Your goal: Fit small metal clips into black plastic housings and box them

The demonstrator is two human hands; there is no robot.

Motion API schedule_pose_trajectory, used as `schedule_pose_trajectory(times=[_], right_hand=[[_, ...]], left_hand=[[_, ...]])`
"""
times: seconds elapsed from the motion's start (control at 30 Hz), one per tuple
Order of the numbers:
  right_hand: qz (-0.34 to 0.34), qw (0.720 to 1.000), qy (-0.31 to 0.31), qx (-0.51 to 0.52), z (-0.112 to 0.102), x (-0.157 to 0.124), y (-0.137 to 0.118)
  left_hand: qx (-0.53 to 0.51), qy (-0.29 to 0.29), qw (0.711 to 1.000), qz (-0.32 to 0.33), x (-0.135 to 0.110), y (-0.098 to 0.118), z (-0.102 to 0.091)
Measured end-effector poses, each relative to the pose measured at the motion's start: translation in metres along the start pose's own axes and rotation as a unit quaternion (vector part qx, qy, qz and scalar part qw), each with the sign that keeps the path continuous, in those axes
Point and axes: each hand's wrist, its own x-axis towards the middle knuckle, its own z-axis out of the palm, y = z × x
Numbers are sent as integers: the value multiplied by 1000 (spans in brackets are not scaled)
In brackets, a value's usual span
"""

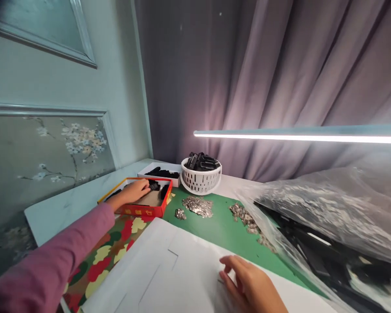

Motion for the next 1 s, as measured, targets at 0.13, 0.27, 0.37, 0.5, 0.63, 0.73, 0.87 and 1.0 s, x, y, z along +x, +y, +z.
schedule_pose_trajectory(times=[0.13,0.27,0.37,0.5,0.63,0.73,0.87,1.0], right_hand=[[-23,999,19,36,-1,-2,-10],[-68,994,35,82,-1,-4,-21],[-107,987,71,95,-1,-7,-26],[-121,981,130,78,-1,-9,-27],[-103,987,115,38,-2,-7,-24],[-74,995,69,11,-1,-4,-22],[-11,1000,-6,-12,4,-4,-19],[-6,999,-27,-17,9,-4,-15]], left_hand=[[-67,-5,995,72,-24,50,-6],[-147,-75,974,152,-66,109,9],[-207,-150,953,163,-88,144,28],[-237,-212,931,178,-86,162,43],[-189,-161,950,189,-64,137,37],[-122,-142,964,190,-53,101,33],[-64,-178,960,208,-61,67,37],[-36,-183,956,225,-78,61,41]])
